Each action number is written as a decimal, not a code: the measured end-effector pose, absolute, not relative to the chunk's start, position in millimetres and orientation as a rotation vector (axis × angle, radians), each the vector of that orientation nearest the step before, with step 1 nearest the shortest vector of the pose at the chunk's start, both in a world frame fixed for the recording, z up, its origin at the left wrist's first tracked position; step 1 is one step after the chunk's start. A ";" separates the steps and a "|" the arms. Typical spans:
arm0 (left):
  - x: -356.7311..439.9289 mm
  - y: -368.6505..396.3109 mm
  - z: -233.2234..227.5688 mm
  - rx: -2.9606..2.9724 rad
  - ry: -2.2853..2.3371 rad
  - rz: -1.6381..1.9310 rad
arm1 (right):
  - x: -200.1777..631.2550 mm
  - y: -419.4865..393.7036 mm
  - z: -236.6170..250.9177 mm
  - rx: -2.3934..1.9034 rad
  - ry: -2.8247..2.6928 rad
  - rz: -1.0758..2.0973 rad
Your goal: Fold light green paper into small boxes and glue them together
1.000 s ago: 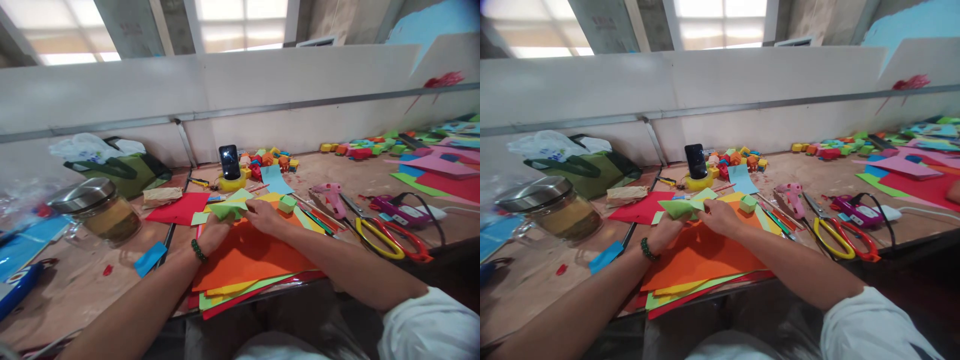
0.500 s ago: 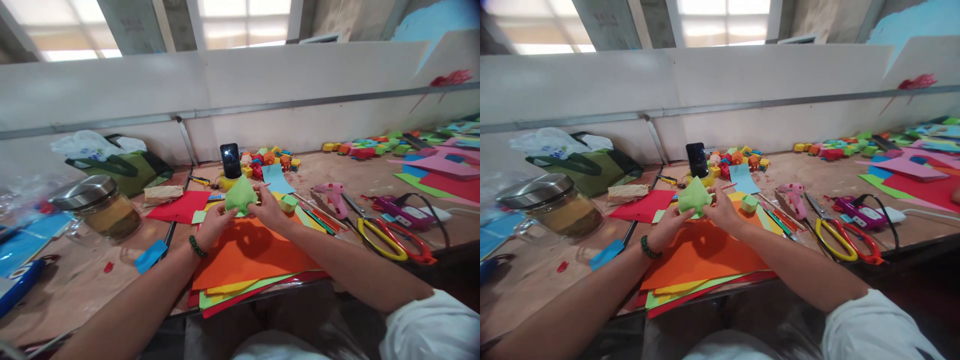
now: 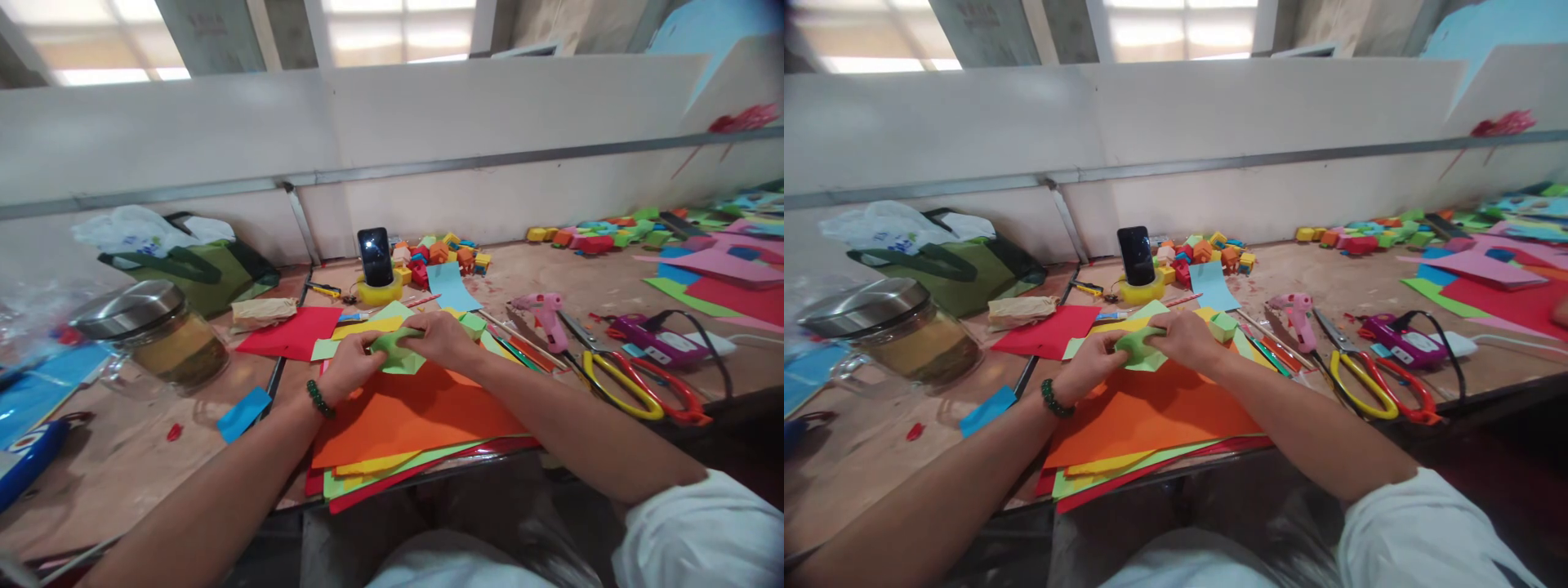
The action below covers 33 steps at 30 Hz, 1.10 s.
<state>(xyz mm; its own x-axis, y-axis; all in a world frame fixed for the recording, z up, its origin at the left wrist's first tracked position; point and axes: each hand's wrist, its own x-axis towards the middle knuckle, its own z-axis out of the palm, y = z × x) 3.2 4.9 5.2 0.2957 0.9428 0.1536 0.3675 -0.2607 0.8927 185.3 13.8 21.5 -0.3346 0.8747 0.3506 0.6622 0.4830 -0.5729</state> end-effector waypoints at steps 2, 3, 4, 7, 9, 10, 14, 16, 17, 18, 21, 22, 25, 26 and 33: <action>1.9 7.1 3.5 1.832 1.229 0.931 | 185.9 14.5 21.9 -1.247 -2.107 0.482; 1.4 7.8 2.9 1.860 1.261 0.936 | 185.9 14.8 21.6 -1.242 -2.113 0.511; 1.2 8.0 2.5 1.891 1.290 0.940 | 185.8 15.0 20.9 -1.237 -2.119 0.542; 1.8 6.1 3.1 1.962 1.311 0.933 | 184.6 15.8 17.4 -1.225 -2.134 0.613; 2.5 4.1 4.1 1.988 1.296 0.913 | 183.7 16.5 14.9 -1.220 -2.145 0.603; 2.8 3.4 4.4 1.993 1.301 0.906 | 183.4 16.8 14.1 -1.221 -2.153 0.590; 2.8 3.4 3.5 2.000 1.364 0.947 | 182.4 16.9 13.8 -1.237 -2.173 0.553; 2.6 4.1 2.4 2.005 1.348 0.975 | 181.6 16.1 14.0 -1.232 -2.171 0.536; 2.6 4.2 2.0 2.011 1.331 0.974 | 181.3 15.7 13.8 -1.229 -2.173 0.524; 2.6 4.3 1.8 2.020 1.318 0.961 | 180.9 15.4 13.3 -1.229 -2.176 0.510; 2.7 3.9 2.0 2.059 1.323 0.908 | 180.7 16.1 10.1 -1.208 -2.192 0.483; 2.6 3.7 2.2 2.070 1.332 0.897 | 180.9 17.0 8.7 -1.188 -2.197 0.485; 2.4 3.9 2.7 2.074 1.349 0.877 | 182.5 21.7 4.7 -1.095 -2.188 0.538; 2.3 4.2 2.6 2.071 1.346 0.874 | 183.1 23.4 3.6 -1.055 -2.180 0.570; 2.3 5.0 1.7 1.977 1.446 0.993 | 185.3 26.0 3.3 -1.066 -2.137 0.458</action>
<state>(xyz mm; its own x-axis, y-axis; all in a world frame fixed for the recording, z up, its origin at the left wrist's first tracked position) 2.3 5.0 1.7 0.1728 0.9484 0.2660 0.5890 -0.3159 0.7438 185.3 26.0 3.3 -0.4204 0.8003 0.4275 0.5551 0.5996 -0.5765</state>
